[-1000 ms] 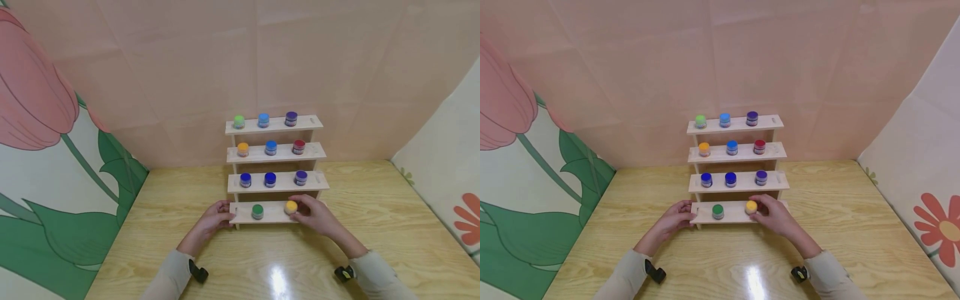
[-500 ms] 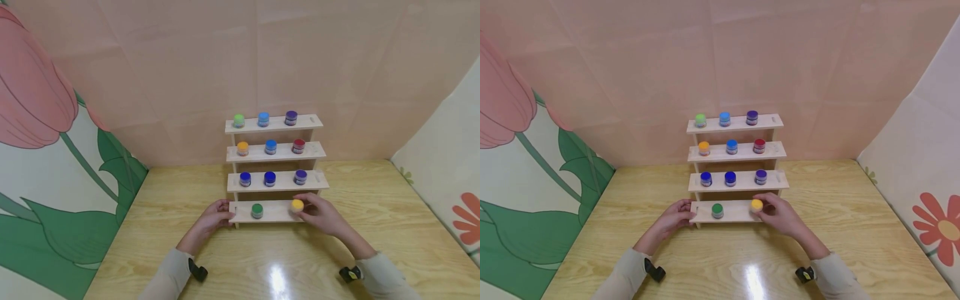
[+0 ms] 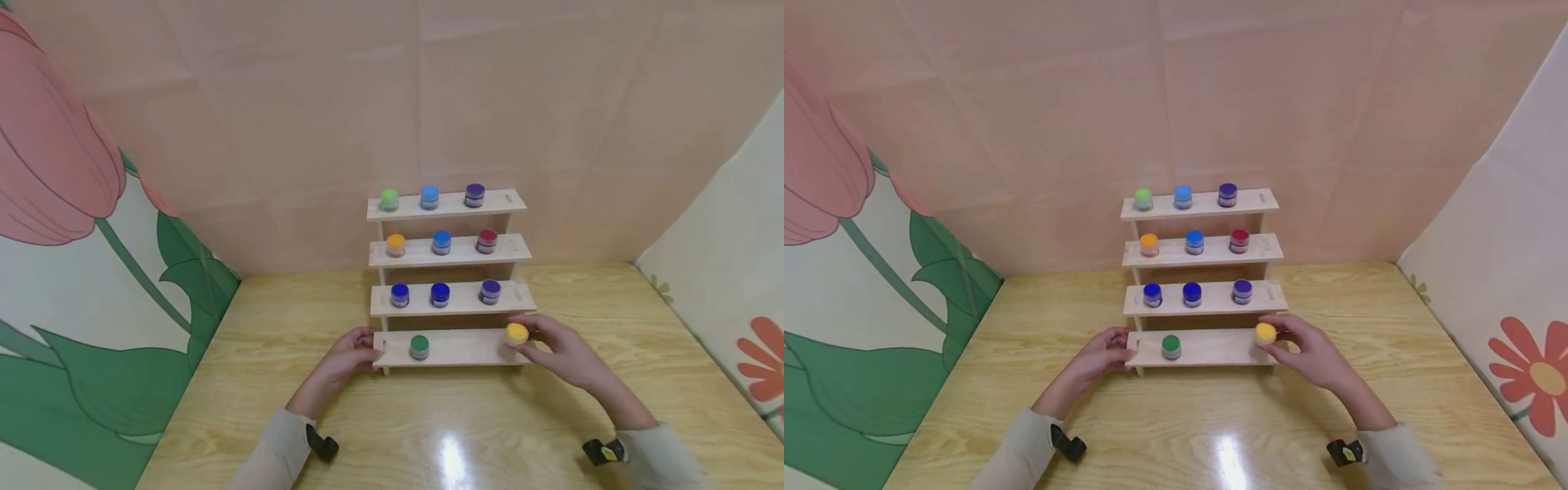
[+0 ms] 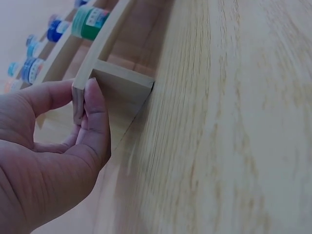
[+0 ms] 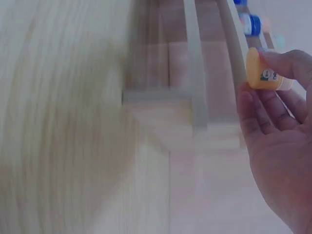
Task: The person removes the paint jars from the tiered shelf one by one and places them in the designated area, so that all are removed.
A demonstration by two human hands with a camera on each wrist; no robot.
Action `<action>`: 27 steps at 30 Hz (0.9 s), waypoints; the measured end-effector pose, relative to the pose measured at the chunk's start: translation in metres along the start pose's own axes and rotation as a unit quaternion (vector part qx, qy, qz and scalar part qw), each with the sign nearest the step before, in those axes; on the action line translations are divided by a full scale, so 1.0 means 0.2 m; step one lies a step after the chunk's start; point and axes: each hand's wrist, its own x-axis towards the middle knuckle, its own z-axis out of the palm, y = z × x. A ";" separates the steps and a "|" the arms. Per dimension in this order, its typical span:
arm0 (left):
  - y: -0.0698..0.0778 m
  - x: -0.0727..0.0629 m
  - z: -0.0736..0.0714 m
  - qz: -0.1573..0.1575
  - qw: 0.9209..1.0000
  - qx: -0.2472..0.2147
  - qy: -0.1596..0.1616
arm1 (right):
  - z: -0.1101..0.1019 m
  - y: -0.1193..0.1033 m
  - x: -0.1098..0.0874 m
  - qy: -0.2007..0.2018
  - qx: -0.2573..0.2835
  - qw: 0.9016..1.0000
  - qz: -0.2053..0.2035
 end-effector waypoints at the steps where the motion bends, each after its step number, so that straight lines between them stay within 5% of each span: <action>1: 0.00 0.00 0.00 0.000 1.000 -0.002 -0.001 | -0.02 0.01 -0.01 0.001 0.006 1.000 -0.004; 19: 0.01 -0.01 -0.01 0.004 1.000 0.005 0.003 | -0.32 0.19 -0.05 0.017 0.006 0.999 0.034; 27: 0.00 -0.01 0.00 0.004 1.000 0.004 0.008 | -0.39 0.32 -0.06 0.018 -0.009 0.995 0.097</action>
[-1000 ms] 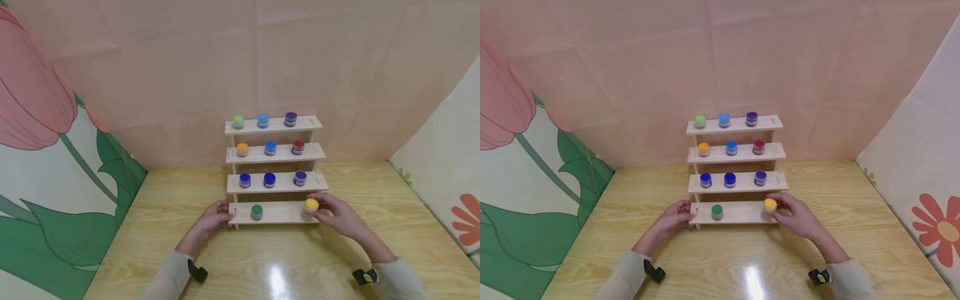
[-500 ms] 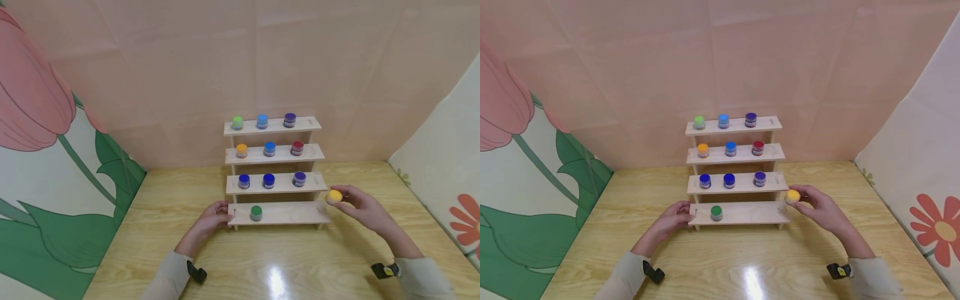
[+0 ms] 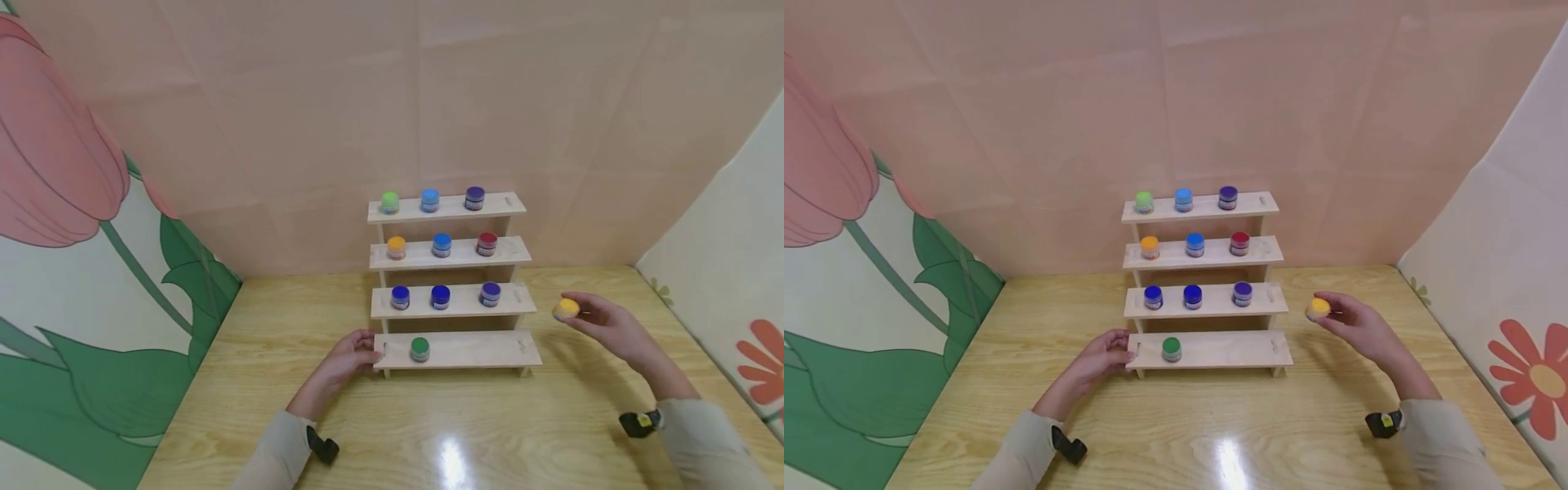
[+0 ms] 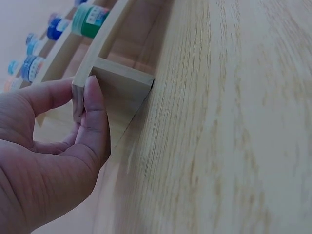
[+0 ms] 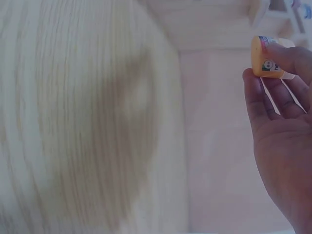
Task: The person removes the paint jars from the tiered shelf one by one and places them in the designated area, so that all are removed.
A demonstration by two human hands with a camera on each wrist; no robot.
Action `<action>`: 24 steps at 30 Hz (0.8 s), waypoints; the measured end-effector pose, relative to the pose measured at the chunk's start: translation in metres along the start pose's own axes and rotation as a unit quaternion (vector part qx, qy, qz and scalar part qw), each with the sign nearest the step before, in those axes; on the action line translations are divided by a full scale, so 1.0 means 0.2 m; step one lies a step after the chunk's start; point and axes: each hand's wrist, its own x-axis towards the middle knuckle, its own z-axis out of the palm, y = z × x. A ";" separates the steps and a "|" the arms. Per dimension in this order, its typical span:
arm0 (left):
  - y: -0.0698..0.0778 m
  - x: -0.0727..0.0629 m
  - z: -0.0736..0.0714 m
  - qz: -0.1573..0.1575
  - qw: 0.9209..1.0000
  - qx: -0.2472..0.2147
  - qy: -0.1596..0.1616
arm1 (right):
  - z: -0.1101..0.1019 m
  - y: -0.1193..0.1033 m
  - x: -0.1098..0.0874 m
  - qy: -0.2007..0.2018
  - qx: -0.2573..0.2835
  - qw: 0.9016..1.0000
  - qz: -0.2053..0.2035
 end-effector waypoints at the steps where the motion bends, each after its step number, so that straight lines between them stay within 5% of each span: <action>1: 0.00 0.00 0.00 -0.001 1.000 0.000 0.001 | 0.00 0.02 0.00 -0.001 0.000 1.000 0.008; 11: 0.00 0.00 -0.01 -0.010 1.000 0.006 0.000 | -0.03 0.16 0.05 -0.010 -0.007 0.998 0.056; 24: 0.00 0.00 -0.02 -0.013 1.000 0.008 -0.007 | 0.00 0.34 0.10 -0.002 0.025 0.999 0.038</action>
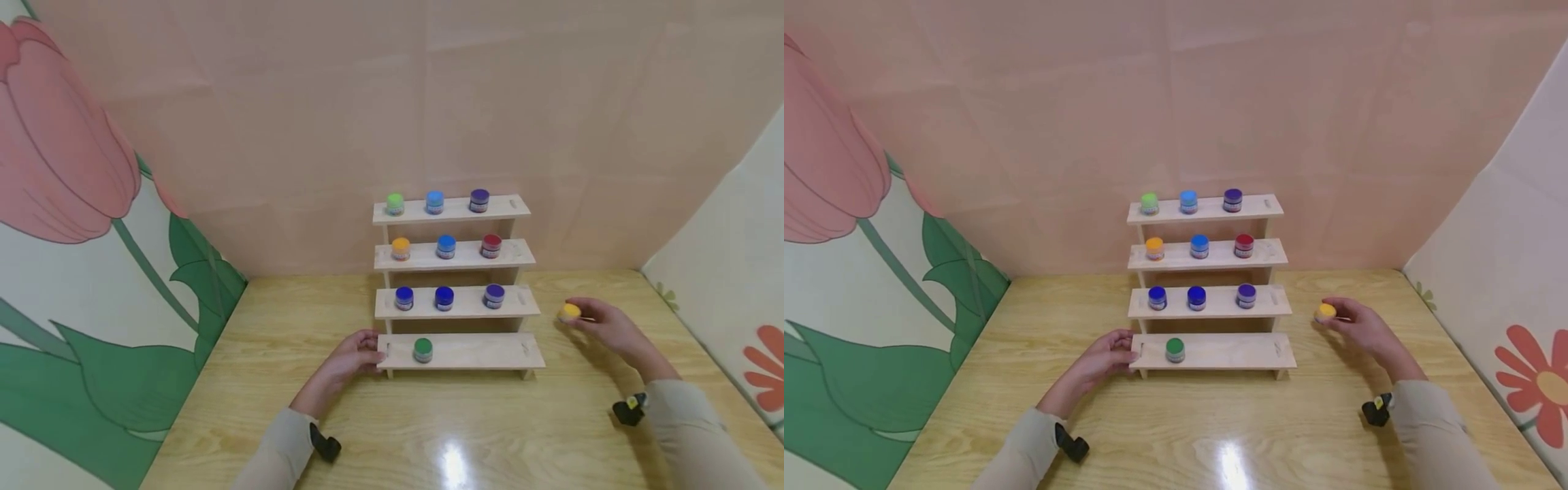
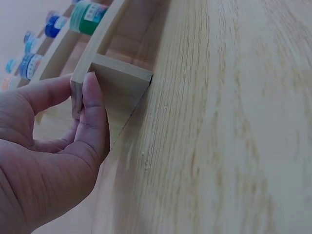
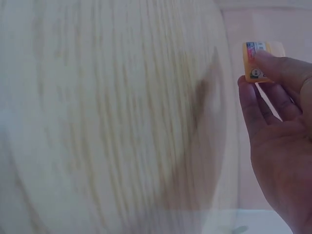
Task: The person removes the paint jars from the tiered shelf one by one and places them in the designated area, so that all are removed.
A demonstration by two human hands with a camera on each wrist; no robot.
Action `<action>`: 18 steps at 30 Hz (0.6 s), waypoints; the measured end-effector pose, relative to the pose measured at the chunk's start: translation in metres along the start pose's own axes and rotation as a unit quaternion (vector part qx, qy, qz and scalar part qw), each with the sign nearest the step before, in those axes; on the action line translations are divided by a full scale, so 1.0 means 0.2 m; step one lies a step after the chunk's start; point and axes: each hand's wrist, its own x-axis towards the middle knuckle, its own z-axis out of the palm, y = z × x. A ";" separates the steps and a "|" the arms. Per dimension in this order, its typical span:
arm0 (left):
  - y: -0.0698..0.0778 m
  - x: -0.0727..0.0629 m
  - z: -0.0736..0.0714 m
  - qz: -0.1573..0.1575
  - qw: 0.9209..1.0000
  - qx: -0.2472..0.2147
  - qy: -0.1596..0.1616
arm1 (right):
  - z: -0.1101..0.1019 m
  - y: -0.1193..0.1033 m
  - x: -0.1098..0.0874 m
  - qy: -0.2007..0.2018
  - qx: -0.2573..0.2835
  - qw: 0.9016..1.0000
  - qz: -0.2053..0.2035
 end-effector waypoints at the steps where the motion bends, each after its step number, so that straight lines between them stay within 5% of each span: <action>1: 0.00 0.00 0.00 0.001 1.000 0.002 -0.001 | 0.00 0.00 0.00 0.001 -0.006 1.000 0.002; 18: -0.01 0.01 -0.01 0.003 1.000 0.006 -0.004 | 0.04 0.03 0.05 -0.021 -0.089 0.994 0.064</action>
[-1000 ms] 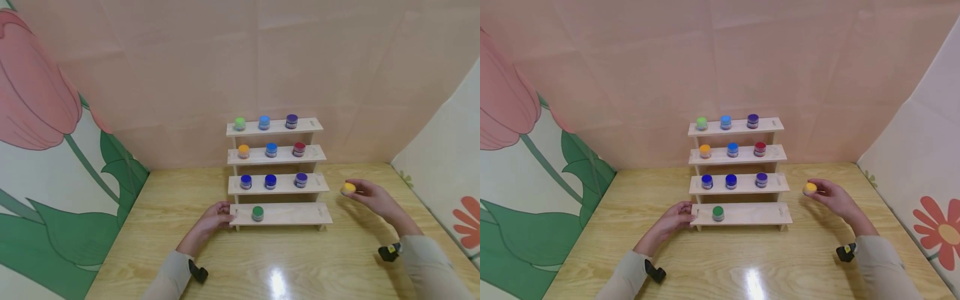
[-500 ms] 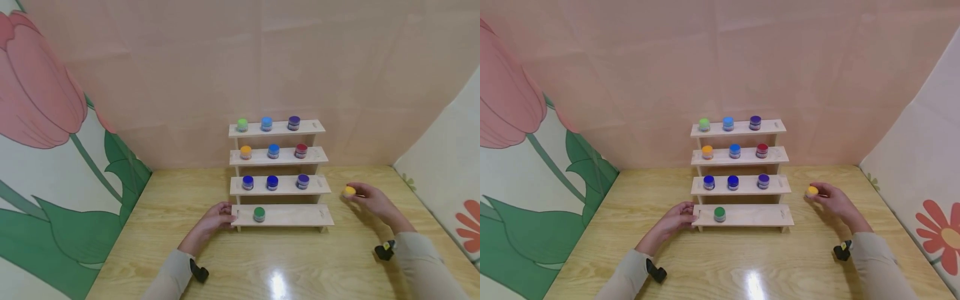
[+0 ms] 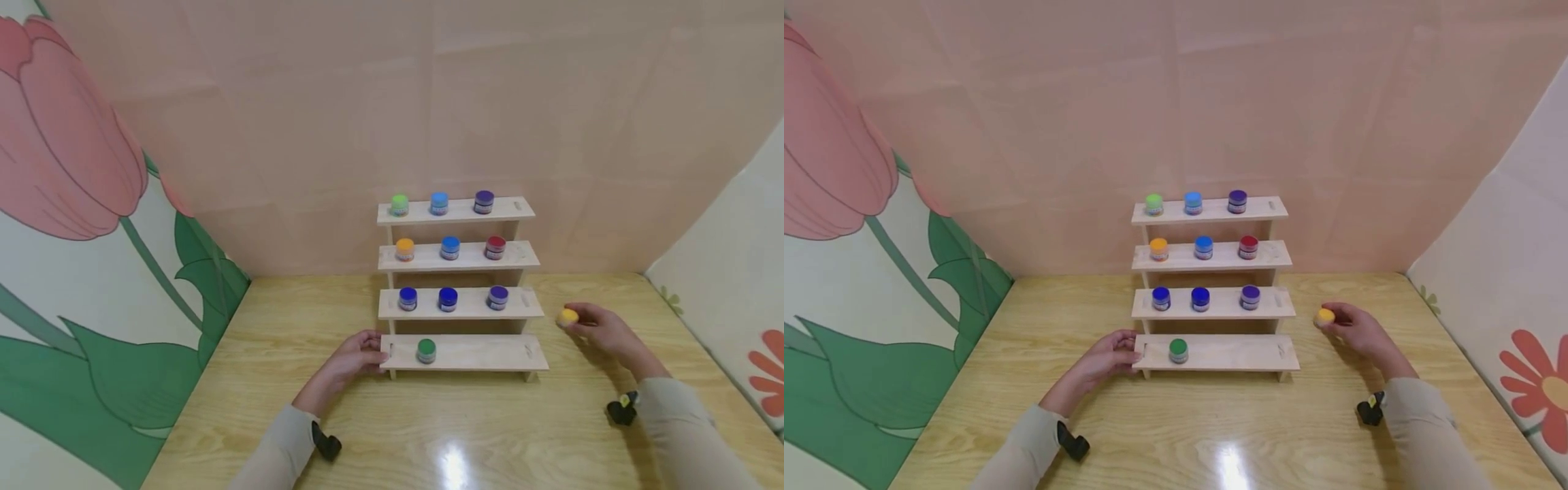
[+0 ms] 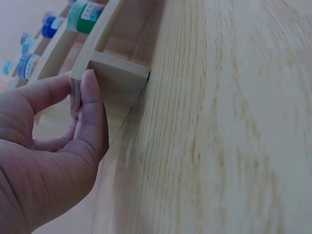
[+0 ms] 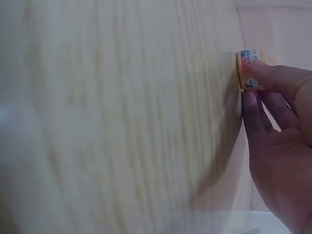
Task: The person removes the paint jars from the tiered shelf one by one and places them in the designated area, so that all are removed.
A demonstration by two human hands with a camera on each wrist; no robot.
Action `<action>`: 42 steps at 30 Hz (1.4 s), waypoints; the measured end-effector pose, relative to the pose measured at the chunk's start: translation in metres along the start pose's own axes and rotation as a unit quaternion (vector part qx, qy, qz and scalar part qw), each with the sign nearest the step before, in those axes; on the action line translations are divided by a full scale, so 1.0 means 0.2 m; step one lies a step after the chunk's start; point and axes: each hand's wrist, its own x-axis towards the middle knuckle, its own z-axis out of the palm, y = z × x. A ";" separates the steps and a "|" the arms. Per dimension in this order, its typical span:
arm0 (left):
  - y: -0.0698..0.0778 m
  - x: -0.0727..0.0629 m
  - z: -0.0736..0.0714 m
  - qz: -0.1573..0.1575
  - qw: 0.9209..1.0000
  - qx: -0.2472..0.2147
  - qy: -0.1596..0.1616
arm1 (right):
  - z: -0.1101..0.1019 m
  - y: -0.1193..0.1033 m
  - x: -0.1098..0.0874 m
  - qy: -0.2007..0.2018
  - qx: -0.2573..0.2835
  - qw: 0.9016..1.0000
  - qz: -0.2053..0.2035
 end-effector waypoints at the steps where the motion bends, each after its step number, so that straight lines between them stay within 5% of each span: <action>1: 0.00 0.00 0.00 0.001 1.000 0.000 -0.001 | 0.00 0.00 0.00 -0.002 -0.005 1.000 0.003; 5: 0.00 0.00 0.00 0.005 1.000 0.001 -0.010 | -0.01 -0.02 -0.01 -0.013 -0.024 1.000 0.005; 9: -0.01 0.01 0.00 0.007 1.000 -0.001 -0.014 | -0.04 -0.09 -0.04 0.024 -0.029 0.998 -0.046; 12: 0.00 0.00 0.00 0.008 1.000 -0.003 -0.011 | -0.06 -0.20 -0.07 0.065 -0.027 0.994 -0.080; 17: 0.00 0.00 0.00 0.002 1.000 -0.003 -0.006 | -0.03 -0.41 -0.13 0.108 -0.003 0.991 -0.080; 22: 0.00 0.00 0.00 0.002 1.000 -0.002 -0.007 | 0.03 -0.61 -0.21 0.135 0.069 0.984 -0.093; 34: 0.00 -0.01 0.00 0.002 1.000 -0.007 -0.011 | 0.32 -0.88 -0.27 0.044 0.108 0.985 -0.128; 42: 0.00 -0.01 -0.01 0.000 1.000 -0.013 -0.013 | 0.51 -0.96 -0.23 0.010 0.159 0.976 -0.149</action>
